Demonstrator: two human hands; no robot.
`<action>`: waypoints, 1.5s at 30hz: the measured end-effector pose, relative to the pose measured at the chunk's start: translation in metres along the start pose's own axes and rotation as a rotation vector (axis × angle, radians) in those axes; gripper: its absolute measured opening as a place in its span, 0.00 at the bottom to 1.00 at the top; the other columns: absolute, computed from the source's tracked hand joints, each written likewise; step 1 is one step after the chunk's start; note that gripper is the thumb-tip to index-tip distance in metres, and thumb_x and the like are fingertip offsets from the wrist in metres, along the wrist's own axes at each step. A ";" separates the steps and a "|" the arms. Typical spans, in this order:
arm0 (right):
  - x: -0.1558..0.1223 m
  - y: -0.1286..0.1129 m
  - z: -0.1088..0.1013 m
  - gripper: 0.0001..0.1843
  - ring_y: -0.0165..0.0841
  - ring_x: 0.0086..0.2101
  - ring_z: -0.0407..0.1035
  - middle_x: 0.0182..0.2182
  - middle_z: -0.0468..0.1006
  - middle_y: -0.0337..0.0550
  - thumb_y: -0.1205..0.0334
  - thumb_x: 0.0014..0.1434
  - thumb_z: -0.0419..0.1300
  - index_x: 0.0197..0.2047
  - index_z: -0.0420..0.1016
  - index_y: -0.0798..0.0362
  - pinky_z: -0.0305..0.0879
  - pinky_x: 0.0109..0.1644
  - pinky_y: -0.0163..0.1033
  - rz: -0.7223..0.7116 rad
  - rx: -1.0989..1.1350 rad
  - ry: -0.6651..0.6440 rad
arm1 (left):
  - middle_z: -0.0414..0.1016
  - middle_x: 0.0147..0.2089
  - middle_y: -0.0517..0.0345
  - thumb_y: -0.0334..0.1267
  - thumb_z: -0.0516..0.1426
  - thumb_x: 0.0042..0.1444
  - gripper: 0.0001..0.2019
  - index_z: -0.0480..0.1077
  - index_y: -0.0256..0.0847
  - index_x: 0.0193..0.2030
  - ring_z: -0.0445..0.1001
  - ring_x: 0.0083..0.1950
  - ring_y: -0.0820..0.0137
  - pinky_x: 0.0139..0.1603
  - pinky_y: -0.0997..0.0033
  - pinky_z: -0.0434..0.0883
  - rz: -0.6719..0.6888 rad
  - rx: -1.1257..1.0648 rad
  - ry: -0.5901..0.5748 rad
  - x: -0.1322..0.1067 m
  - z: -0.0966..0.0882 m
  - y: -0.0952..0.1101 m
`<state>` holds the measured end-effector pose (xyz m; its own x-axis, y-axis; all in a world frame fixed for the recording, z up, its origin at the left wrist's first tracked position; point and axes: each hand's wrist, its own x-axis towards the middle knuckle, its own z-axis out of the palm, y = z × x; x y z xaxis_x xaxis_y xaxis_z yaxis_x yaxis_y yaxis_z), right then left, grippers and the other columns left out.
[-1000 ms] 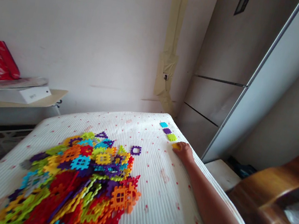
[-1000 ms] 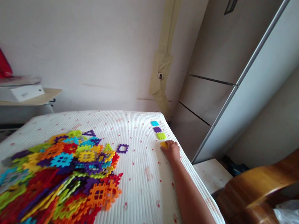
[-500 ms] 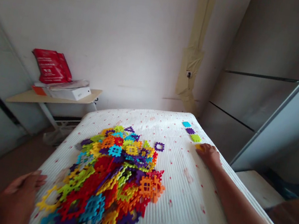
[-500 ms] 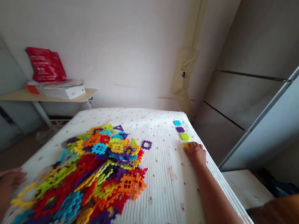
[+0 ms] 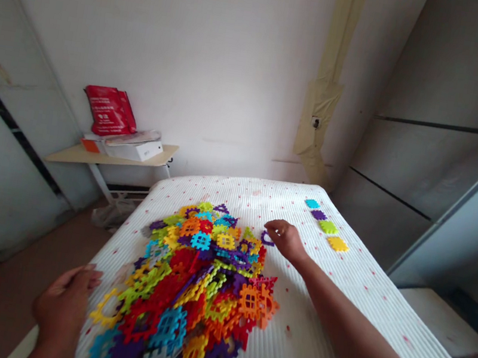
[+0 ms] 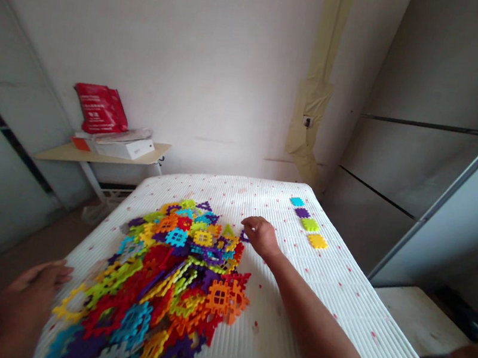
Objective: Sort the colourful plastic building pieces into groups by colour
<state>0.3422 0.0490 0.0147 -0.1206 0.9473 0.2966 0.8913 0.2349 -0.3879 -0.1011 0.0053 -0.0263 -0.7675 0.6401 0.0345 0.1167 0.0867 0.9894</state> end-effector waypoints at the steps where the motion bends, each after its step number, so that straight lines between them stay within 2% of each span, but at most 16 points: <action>1: 0.010 -0.012 0.006 0.16 0.33 0.45 0.70 0.43 0.78 0.40 0.65 0.60 0.50 0.45 0.76 0.50 0.63 0.49 0.35 -0.001 -0.003 -0.034 | 0.71 0.21 0.64 0.36 0.59 0.36 0.09 0.72 0.38 0.28 0.68 0.25 0.73 0.29 0.74 0.66 -0.007 0.001 -0.006 0.001 0.000 -0.001; 4: 0.037 -0.039 0.024 0.14 0.33 0.42 0.72 0.41 0.79 0.39 0.65 0.56 0.54 0.43 0.77 0.48 0.64 0.45 0.32 0.040 -0.038 -0.139 | 0.71 0.21 0.63 0.36 0.59 0.37 0.09 0.72 0.38 0.29 0.69 0.26 0.72 0.30 0.72 0.67 -0.002 -0.007 -0.015 0.005 -0.001 -0.006; 7: 0.057 -0.058 0.043 0.13 0.36 0.39 0.73 0.38 0.80 0.45 0.63 0.53 0.56 0.40 0.78 0.51 0.66 0.40 0.35 0.138 -0.097 -0.236 | 0.72 0.22 0.62 0.37 0.60 0.38 0.09 0.72 0.37 0.30 0.69 0.26 0.70 0.31 0.70 0.67 0.028 0.003 -0.028 0.009 -0.002 -0.011; 10: 0.070 -0.068 0.057 0.15 0.39 0.40 0.73 0.40 0.79 0.49 0.59 0.51 0.58 0.41 0.78 0.53 0.67 0.39 0.37 0.194 -0.137 -0.312 | 0.72 0.22 0.62 0.37 0.60 0.39 0.11 0.73 0.38 0.32 0.69 0.27 0.70 0.31 0.70 0.67 0.022 0.005 -0.026 0.009 -0.001 -0.011; 14: 0.075 -0.073 0.063 0.18 0.42 0.41 0.72 0.42 0.77 0.52 0.59 0.47 0.61 0.43 0.77 0.54 0.67 0.39 0.38 0.219 -0.164 -0.368 | 0.71 0.22 0.62 0.37 0.60 0.38 0.11 0.73 0.36 0.32 0.69 0.27 0.70 0.31 0.71 0.67 0.000 0.031 -0.009 0.006 -0.001 -0.006; 18: 0.073 -0.073 0.058 0.21 0.41 0.40 0.72 0.41 0.77 0.48 0.56 0.44 0.63 0.44 0.77 0.52 0.67 0.36 0.36 0.206 -0.157 -0.398 | 0.71 0.23 0.61 0.39 0.60 0.37 0.14 0.72 0.35 0.33 0.69 0.27 0.70 0.31 0.70 0.67 0.013 0.017 -0.014 0.003 0.000 -0.002; 22: 0.067 -0.073 0.055 0.27 0.43 0.40 0.71 0.44 0.75 0.48 0.52 0.40 0.66 0.45 0.75 0.51 0.66 0.36 0.38 0.175 -0.136 -0.379 | 0.70 0.23 0.62 0.41 0.59 0.38 0.14 0.72 0.36 0.32 0.68 0.27 0.72 0.31 0.71 0.66 0.019 0.036 -0.019 0.003 0.000 -0.003; 28: 0.059 -0.074 0.059 0.26 0.40 0.42 0.69 0.46 0.72 0.50 0.59 0.42 0.65 0.47 0.71 0.52 0.64 0.40 0.37 0.135 -0.066 -0.273 | 0.71 0.23 0.60 0.42 0.59 0.38 0.14 0.72 0.36 0.32 0.69 0.27 0.69 0.30 0.69 0.67 0.047 0.043 -0.025 0.003 0.000 -0.005; 32: 0.060 -0.069 0.056 0.20 0.38 0.40 0.69 0.40 0.75 0.45 0.66 0.43 0.64 0.42 0.72 0.52 0.62 0.40 0.37 0.118 0.038 -0.224 | 0.71 0.23 0.61 0.41 0.59 0.38 0.13 0.72 0.36 0.32 0.69 0.27 0.70 0.31 0.70 0.67 0.026 0.030 -0.022 0.004 0.001 -0.006; 38: 0.064 -0.055 0.051 0.10 0.29 0.29 0.66 0.27 0.74 0.36 0.71 0.42 0.63 0.31 0.74 0.53 0.60 0.32 0.32 0.108 0.322 -0.220 | 0.71 0.23 0.61 0.42 0.59 0.38 0.13 0.71 0.37 0.31 0.68 0.27 0.70 0.32 0.69 0.66 0.036 0.033 -0.038 0.007 0.000 -0.008; 42: 0.066 -0.045 0.049 0.08 0.27 0.27 0.65 0.25 0.72 0.34 0.70 0.43 0.63 0.31 0.73 0.54 0.61 0.31 0.31 0.125 0.540 -0.156 | 0.71 0.23 0.61 0.43 0.60 0.38 0.14 0.71 0.37 0.32 0.69 0.27 0.70 0.32 0.69 0.67 0.042 0.024 -0.038 0.006 0.000 -0.009; 45: 0.066 -0.032 0.038 0.09 0.27 0.26 0.65 0.24 0.72 0.35 0.67 0.44 0.62 0.33 0.72 0.55 0.62 0.31 0.32 0.143 0.691 -0.105 | 0.71 0.23 0.62 0.42 0.60 0.37 0.14 0.72 0.38 0.32 0.69 0.27 0.70 0.33 0.70 0.67 0.014 0.032 -0.034 0.005 0.001 -0.007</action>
<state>0.2890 0.1119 0.0138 -0.0956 0.9869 0.1297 0.4248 0.1583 -0.8913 -0.1054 0.0086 -0.0332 -0.7435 0.6673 0.0433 0.1483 0.1014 0.9837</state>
